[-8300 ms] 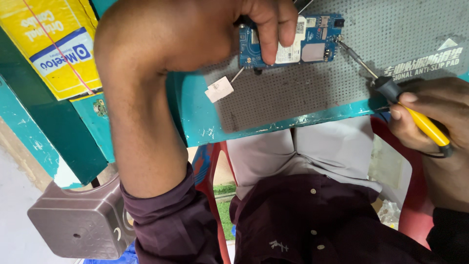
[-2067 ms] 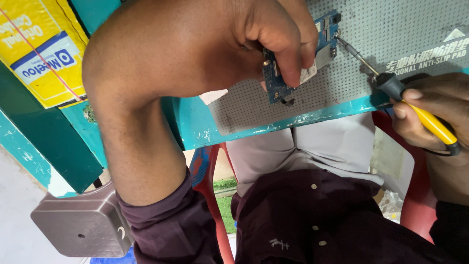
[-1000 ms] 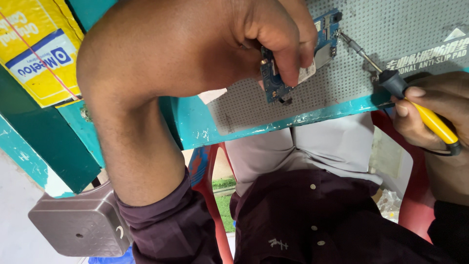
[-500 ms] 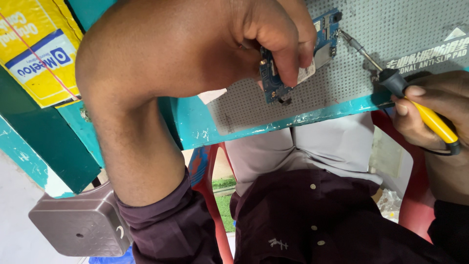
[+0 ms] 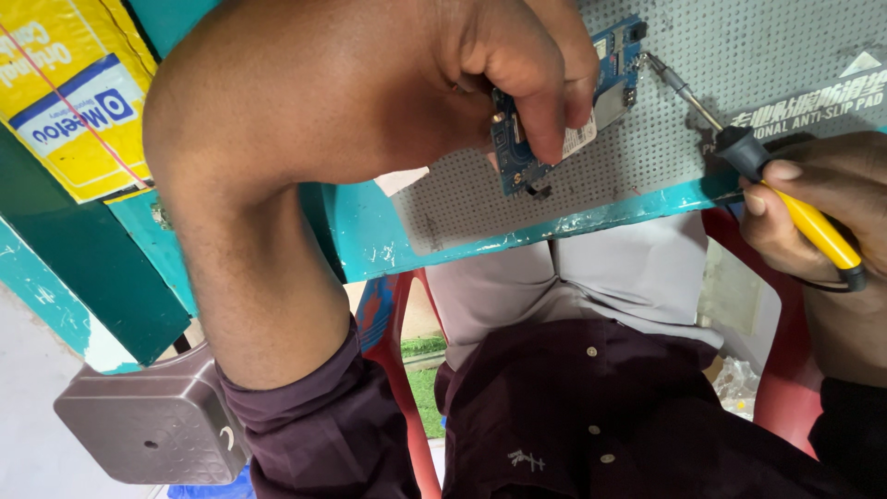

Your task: The person uses a soldering iron to work on a blue circuit board placed on a green anti-slip mat. They hold the board with one hand while applying the soldering iron with the other, focusing on specific components on the board.

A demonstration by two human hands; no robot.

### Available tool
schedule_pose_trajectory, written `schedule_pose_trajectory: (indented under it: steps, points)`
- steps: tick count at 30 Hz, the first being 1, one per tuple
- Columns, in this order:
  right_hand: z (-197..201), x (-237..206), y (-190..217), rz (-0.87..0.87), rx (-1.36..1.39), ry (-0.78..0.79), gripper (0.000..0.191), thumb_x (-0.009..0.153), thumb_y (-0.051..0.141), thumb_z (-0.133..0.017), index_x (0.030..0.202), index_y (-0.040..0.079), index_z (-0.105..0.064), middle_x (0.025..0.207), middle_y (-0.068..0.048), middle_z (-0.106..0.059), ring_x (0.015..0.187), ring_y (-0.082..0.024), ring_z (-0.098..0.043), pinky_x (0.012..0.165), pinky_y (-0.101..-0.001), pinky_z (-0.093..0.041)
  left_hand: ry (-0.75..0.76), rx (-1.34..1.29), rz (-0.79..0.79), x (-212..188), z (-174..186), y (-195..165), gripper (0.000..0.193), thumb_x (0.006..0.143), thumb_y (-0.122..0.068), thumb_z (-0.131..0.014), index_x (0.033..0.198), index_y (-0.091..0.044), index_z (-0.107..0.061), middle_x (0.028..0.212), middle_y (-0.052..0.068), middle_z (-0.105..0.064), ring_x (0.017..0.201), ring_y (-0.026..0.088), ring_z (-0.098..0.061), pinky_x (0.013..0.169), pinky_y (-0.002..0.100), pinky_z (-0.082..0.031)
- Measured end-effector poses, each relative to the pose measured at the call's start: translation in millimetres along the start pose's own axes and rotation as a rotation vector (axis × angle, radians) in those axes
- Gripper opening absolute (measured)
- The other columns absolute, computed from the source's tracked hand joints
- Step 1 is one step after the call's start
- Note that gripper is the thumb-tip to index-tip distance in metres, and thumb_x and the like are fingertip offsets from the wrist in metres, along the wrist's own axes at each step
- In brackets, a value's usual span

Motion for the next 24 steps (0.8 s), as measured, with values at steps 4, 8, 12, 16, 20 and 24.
schedule_pose_trajectory:
  steps: [4, 8, 12, 16, 20, 24]
  points:
    - [0.6, -2.0, -9.8, -0.118, 0.081, -0.025, 0.026, 0.092, -0.008, -0.071, 0.116, -0.006, -0.060, 0.097, -0.021, -0.069, 0.077, -0.025, -0.070, 0.069, -0.0300, -0.058, -0.005, 0.016, 0.017, 0.1, 0.5, 0.8, 0.028, 0.079, 0.012, -0.066, 0.099, -0.005, -0.075, 0.112, 0.002, -0.071, 0.099, 0.017, -0.070, 0.078, 0.027, -0.057]
    - [-0.2, -3.4, -5.1, -0.048, 0.035, -0.016, 0.026, 0.096, -0.008, -0.072, 0.119, -0.005, -0.060, 0.102, -0.022, -0.068, 0.082, -0.027, -0.071, 0.073, -0.0321, -0.059, -0.010, 0.030, -0.004, 0.2, 1.0, -1.3, 0.028, 0.079, 0.012, -0.066, 0.100, -0.004, -0.075, 0.113, 0.002, -0.071, 0.100, 0.018, -0.070, 0.078, 0.028, -0.057]
    - [1.0, -5.0, -4.5, -0.017, 0.036, -0.029, 0.025, 0.095, -0.007, -0.073, 0.118, -0.005, -0.061, 0.104, -0.023, -0.067, 0.083, -0.028, -0.071, 0.074, -0.0326, -0.059, -0.006, 0.018, 0.022, 0.4, 0.5, 0.7, 0.029, 0.077, 0.013, -0.066, 0.098, -0.004, -0.075, 0.112, 0.002, -0.071, 0.099, 0.017, -0.070, 0.077, 0.028, -0.057]
    - [1.4, -6.1, -7.4, -0.026, 0.024, -0.028, 0.025, 0.095, -0.006, -0.073, 0.117, -0.006, -0.062, 0.106, -0.024, -0.067, 0.083, -0.028, -0.071, 0.073, -0.0331, -0.059, -0.001, 0.017, 0.045, 0.7, -0.3, 2.6, 0.028, 0.079, 0.012, -0.065, 0.098, -0.005, -0.075, 0.111, 0.001, -0.071, 0.098, 0.017, -0.070, 0.076, 0.027, -0.057]
    - [0.1, -6.5, -9.3, -0.027, 0.024, -0.002, 0.025, 0.095, -0.005, -0.072, 0.117, -0.006, -0.061, 0.103, -0.022, -0.068, 0.082, -0.028, -0.071, 0.072, -0.0339, -0.059, 0.020, -0.057, 0.016, 1.1, -2.5, 0.7, 0.028, 0.079, 0.013, -0.064, 0.100, -0.003, -0.072, 0.113, 0.003, -0.069, 0.102, 0.017, -0.069, 0.081, 0.027, -0.057]
    - [0.5, -6.5, -8.1, 0.000, 0.048, 0.002, 0.025, 0.095, -0.003, -0.072, 0.117, -0.005, -0.060, 0.101, -0.021, -0.068, 0.080, -0.028, -0.071, 0.072, -0.0343, -0.059, 0.018, -0.059, 0.011, 1.1, -2.6, 0.8, 0.028, 0.078, 0.014, -0.064, 0.100, -0.003, -0.072, 0.113, 0.003, -0.069, 0.103, 0.018, -0.068, 0.082, 0.027, -0.057]
Point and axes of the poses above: each hand's wrist, its own x-axis towards the middle knuckle, its own z-axis out of the back of the hand, y = z × x, the point moved 8 cm from there along x, towards the middle knuckle
